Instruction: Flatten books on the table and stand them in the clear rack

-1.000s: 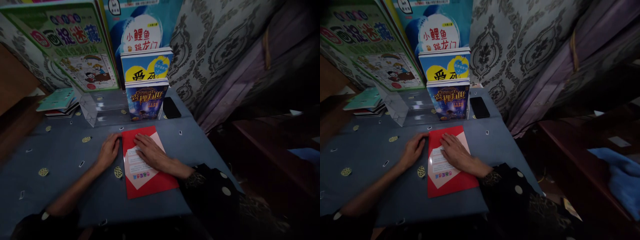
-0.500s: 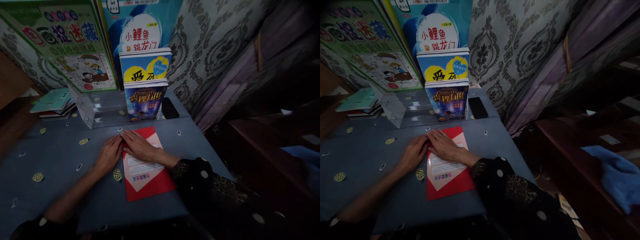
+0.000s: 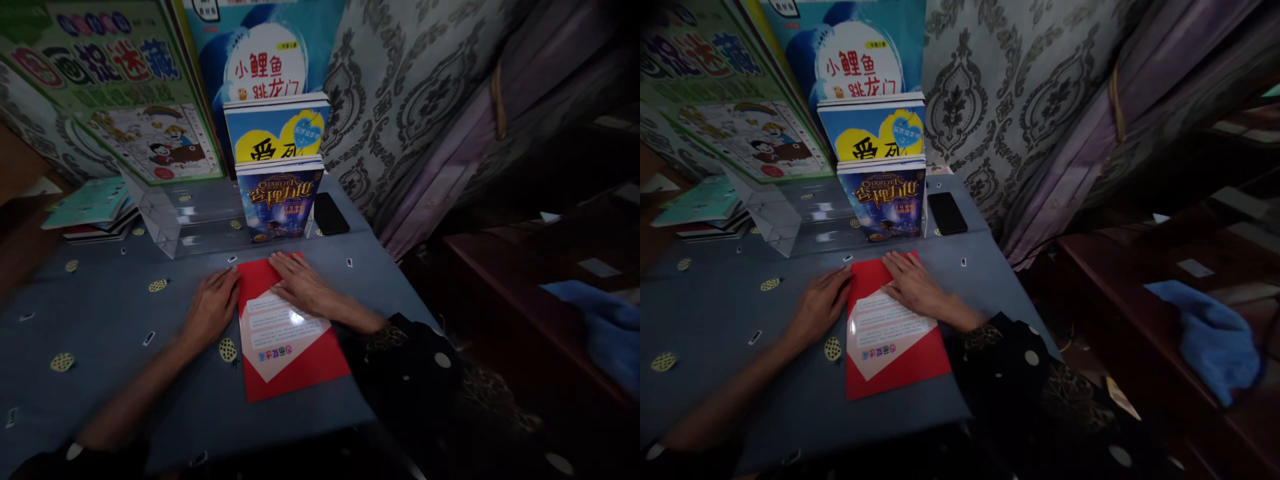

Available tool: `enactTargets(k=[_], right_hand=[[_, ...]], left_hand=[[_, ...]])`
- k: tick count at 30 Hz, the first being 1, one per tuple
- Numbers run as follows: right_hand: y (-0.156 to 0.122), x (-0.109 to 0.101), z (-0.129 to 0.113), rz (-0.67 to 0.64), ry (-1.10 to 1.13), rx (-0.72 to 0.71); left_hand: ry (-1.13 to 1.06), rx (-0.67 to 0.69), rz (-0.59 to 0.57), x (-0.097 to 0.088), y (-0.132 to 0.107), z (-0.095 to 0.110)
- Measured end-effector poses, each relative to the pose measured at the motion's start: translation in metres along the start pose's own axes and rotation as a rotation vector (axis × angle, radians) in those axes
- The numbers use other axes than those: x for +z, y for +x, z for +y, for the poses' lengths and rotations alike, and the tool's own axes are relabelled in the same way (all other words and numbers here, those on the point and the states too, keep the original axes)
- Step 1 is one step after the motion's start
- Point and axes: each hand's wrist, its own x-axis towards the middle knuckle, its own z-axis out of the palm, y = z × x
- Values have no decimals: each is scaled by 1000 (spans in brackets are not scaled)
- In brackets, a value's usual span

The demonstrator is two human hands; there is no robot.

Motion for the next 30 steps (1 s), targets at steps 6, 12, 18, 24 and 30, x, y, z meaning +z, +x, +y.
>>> enactTargets(k=[6,12,18,24,30], right_hand=[[-18,-16,22,17,97,93],[-17,-27,43,110,448,143],[-16,-34,54,186,667,198],[-16,-32,54,187,740,189],[-15,-31,56,213,796,181]], left_hand=[[53,6,-8,-2,1,4],[186,63,-69,-5,5,13],[220,124,-119,8,18,21],[109,233,-226,24,48,37],[15,388,-269,34,78,53]])
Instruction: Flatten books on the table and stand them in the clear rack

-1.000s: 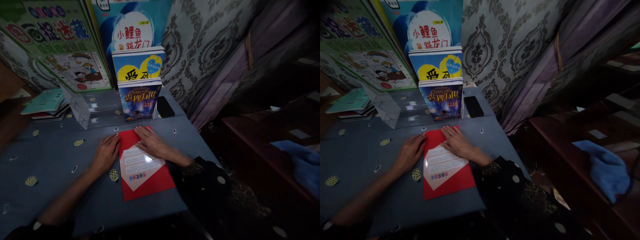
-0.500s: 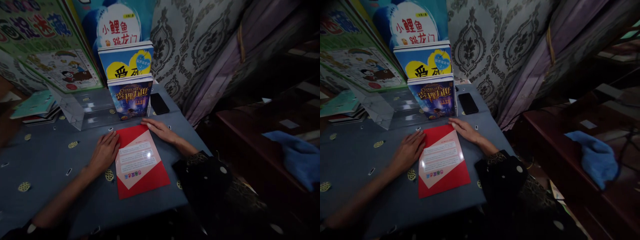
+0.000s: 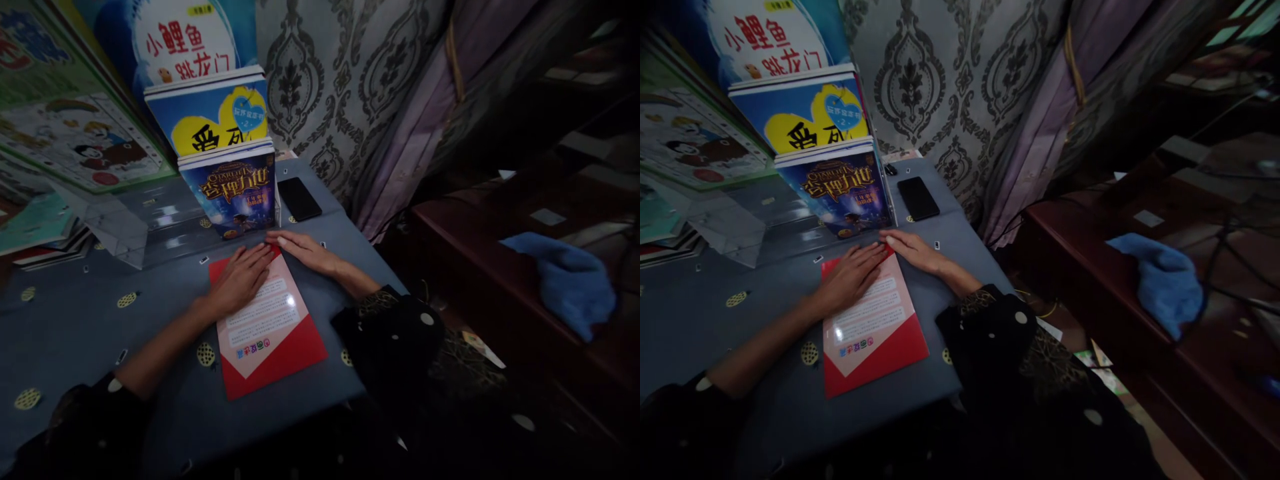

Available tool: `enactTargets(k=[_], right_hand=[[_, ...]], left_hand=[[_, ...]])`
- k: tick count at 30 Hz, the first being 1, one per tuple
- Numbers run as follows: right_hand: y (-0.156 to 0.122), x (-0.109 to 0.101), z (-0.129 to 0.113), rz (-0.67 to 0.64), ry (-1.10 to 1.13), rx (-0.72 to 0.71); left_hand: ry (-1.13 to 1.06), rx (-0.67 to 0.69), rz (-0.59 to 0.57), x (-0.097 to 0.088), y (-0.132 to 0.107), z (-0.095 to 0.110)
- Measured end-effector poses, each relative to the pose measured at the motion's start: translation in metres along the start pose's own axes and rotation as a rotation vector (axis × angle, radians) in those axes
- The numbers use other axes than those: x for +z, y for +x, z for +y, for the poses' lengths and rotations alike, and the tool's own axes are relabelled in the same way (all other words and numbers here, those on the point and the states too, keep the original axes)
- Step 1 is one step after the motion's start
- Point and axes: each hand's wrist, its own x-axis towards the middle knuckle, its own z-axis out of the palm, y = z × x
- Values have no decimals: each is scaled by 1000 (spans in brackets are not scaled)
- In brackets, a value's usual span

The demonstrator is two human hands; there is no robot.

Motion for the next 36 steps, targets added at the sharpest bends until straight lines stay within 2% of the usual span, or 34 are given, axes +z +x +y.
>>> enactTargets(k=[5,16,30,36], right_hand=[[1,-1,1,-13,-46,-30],[0,-1,-4,-45,-197,-83],[-3,1,-6,-49,-272,-75],[-4,3,-5,-28,-284,-69]], left_hand=[[-14,57,-5,-1,12,3],[-61,102,-9,-2,10,7],[-83,149,-52,0,-4,28],[-86,225,-78,-4,-12,41]])
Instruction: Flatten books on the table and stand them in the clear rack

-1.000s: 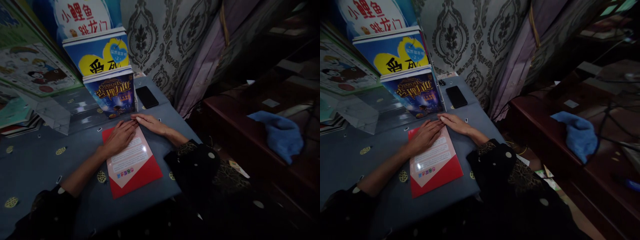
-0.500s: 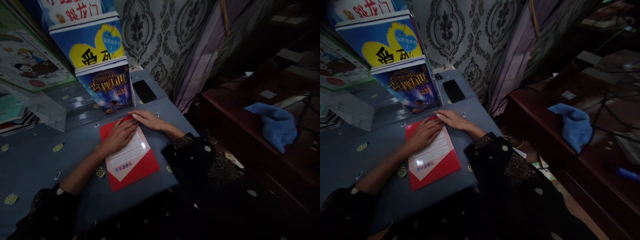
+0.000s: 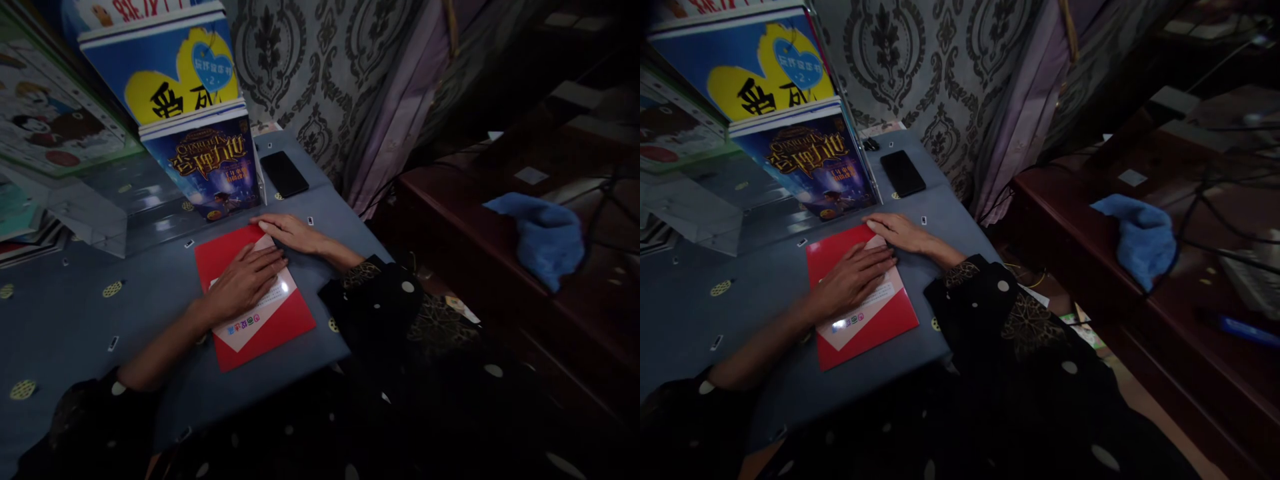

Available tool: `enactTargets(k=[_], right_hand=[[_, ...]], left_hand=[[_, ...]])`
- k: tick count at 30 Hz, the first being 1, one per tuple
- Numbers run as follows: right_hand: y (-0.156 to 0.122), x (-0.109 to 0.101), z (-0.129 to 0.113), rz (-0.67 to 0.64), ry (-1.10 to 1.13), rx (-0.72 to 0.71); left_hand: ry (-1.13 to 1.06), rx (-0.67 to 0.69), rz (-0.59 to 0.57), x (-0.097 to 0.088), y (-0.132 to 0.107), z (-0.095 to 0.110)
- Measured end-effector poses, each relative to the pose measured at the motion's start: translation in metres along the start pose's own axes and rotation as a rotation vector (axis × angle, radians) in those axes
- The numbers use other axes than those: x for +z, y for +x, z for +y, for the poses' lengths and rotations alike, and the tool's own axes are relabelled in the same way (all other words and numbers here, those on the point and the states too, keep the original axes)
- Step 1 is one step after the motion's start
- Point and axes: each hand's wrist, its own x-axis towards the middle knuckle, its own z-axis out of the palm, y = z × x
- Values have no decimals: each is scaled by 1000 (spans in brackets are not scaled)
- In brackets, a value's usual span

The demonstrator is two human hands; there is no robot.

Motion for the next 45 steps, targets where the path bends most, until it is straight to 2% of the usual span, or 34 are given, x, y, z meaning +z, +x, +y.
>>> enactTargets(k=[8,12,16,25,38,45], right_hand=[[-1,0,-1,-7,-24,-14],[-1,0,-1,1,-20,-13],[-1,1,-3,9,-8,-8],[-1,0,1,56,37,-18],[0,0,3,34,-7,-54],[-2,2,3,1,-70,-63]], left_hand=[[-3,71,-56,2,-14,32],[34,43,-100,3,-21,53],[110,39,-104,6,-23,62],[270,72,-75,10,-14,47],[261,34,-82,13,-2,28],[232,20,-94,11,-3,30]])
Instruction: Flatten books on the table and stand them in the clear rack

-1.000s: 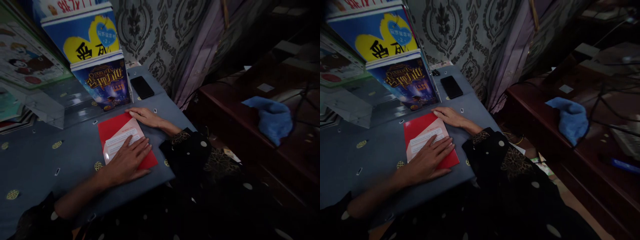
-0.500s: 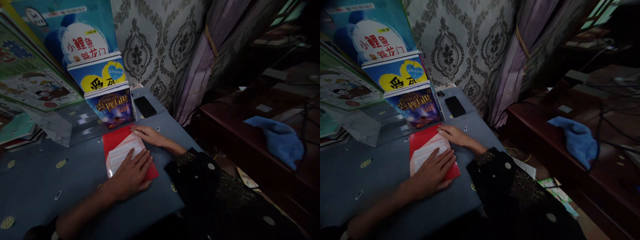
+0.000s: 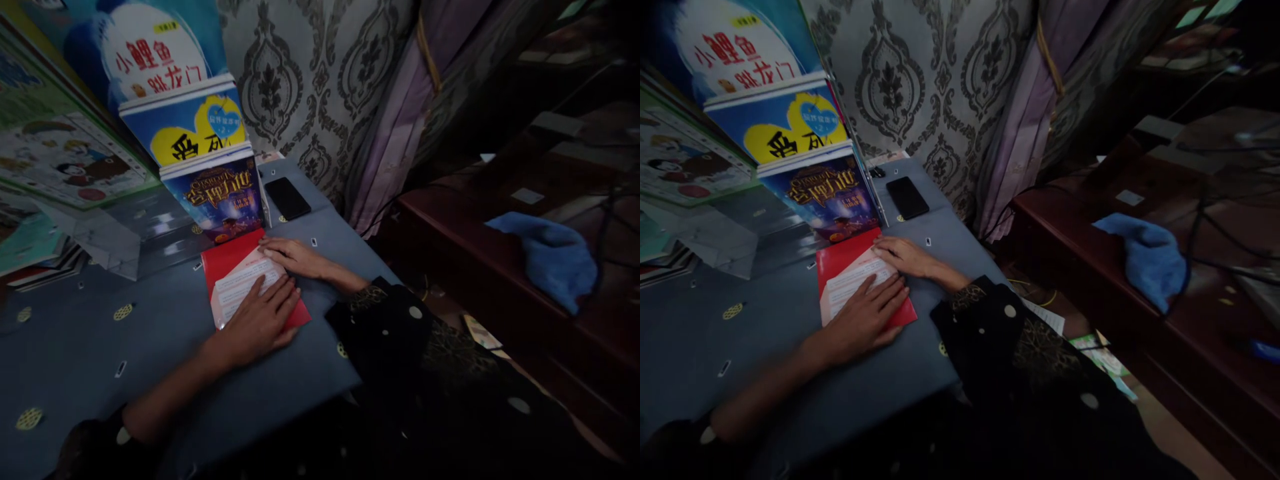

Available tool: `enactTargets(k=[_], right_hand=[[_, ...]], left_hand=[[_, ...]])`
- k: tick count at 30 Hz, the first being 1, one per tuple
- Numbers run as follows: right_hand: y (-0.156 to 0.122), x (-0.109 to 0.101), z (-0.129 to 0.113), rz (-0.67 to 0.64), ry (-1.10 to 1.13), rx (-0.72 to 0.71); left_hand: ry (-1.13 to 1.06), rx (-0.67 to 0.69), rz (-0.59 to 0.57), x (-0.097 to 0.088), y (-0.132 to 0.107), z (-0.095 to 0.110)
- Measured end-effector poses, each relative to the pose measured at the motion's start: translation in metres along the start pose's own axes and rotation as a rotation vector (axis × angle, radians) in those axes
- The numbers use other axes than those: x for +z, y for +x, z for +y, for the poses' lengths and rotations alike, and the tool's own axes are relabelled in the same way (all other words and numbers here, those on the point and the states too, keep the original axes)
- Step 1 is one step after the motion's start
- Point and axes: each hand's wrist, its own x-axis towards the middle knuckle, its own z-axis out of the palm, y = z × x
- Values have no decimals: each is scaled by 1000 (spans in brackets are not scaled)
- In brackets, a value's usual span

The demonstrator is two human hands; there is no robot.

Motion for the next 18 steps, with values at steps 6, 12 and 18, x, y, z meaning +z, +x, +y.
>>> enactTargets(k=[6,12,18], right_hand=[[-1,2,1,-17,-54,-19],[-1,5,-2,-13,-109,-59],[-3,6,-3,-14,-174,-113]], left_hand=[[-31,7,67,3,-6,10],[-83,48,94,2,-15,20],[133,96,128,-3,-17,44]])
